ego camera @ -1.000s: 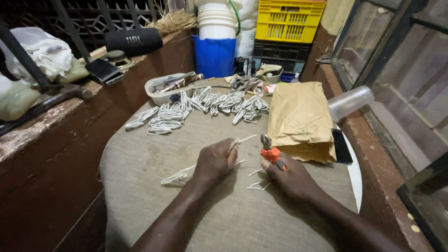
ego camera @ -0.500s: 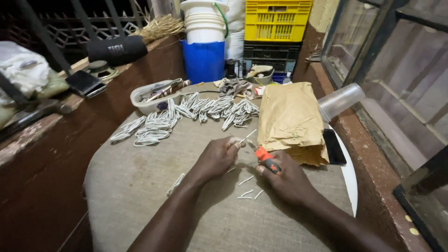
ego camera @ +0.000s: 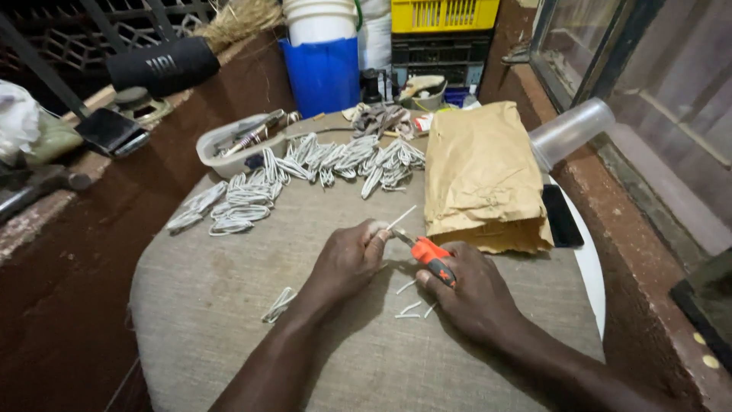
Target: The person uses a pair of pliers to cut a long white wire into small, uniform segments. They repeatedly measure and cut the wire, placing the resulting pieces on a table covered with a cloth.
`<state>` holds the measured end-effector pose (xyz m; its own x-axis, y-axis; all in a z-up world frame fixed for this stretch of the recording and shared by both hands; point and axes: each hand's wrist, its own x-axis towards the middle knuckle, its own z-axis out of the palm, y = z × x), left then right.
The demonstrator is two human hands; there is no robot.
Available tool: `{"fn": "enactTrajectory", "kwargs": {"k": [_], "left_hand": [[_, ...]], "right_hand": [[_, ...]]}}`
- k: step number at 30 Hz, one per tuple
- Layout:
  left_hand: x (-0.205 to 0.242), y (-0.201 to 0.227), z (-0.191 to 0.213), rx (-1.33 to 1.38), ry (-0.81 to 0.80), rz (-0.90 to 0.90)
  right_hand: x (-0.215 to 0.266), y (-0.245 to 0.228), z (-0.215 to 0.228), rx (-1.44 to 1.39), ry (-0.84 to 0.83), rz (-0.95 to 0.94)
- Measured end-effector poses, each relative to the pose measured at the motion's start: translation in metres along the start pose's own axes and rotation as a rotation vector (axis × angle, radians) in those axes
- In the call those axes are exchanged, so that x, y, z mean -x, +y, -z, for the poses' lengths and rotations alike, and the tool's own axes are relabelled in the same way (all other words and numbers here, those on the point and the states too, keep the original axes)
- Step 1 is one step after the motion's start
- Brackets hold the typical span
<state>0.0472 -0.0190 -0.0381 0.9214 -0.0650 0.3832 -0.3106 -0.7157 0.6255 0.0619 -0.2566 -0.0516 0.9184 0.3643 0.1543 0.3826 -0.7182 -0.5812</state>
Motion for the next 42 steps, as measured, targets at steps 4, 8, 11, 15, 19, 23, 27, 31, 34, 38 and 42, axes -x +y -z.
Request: {"fn": "enactTrajectory", "kwargs": {"k": [4,8,11,15,19,23,27,31,34,38,42], "left_hand": [[0.002,0.017,0.011,0.011,0.024,-0.021],[0.006,0.039,0.016,0.097,-0.002,0.015],[0.007,0.041,0.017,0.1,0.007,-0.009],[0.003,0.036,0.015,0.093,-0.007,-0.01],[0.009,0.04,0.016,0.122,0.011,0.003],[0.008,0.034,0.013,0.115,-0.017,0.005],[0.009,0.039,0.015,0.117,-0.004,0.013],[0.009,0.042,0.017,0.11,0.048,-0.019],[0.009,0.042,0.016,0.078,0.048,-0.049],[0.018,0.045,0.022,-0.001,-0.017,-0.044],[0.019,0.045,0.031,-0.022,-0.015,0.011]], "right_hand": [[0.006,-0.018,0.013,-0.078,-0.024,-0.115],[0.01,-0.024,0.027,-0.126,-0.145,-0.041],[0.009,-0.026,0.029,-0.105,-0.175,-0.04],[0.012,-0.031,0.032,-0.079,-0.196,-0.016],[0.009,-0.026,0.029,-0.085,-0.22,0.002],[0.008,-0.019,0.02,-0.037,-0.167,0.036],[0.015,-0.025,0.022,-0.057,-0.106,-0.104],[0.016,-0.04,0.037,-0.107,-0.072,-0.04],[0.01,-0.041,0.043,0.01,-0.132,-0.099],[0.024,-0.052,0.044,0.027,-0.199,-0.168],[0.007,-0.025,0.027,-0.012,-0.127,-0.139]]}}
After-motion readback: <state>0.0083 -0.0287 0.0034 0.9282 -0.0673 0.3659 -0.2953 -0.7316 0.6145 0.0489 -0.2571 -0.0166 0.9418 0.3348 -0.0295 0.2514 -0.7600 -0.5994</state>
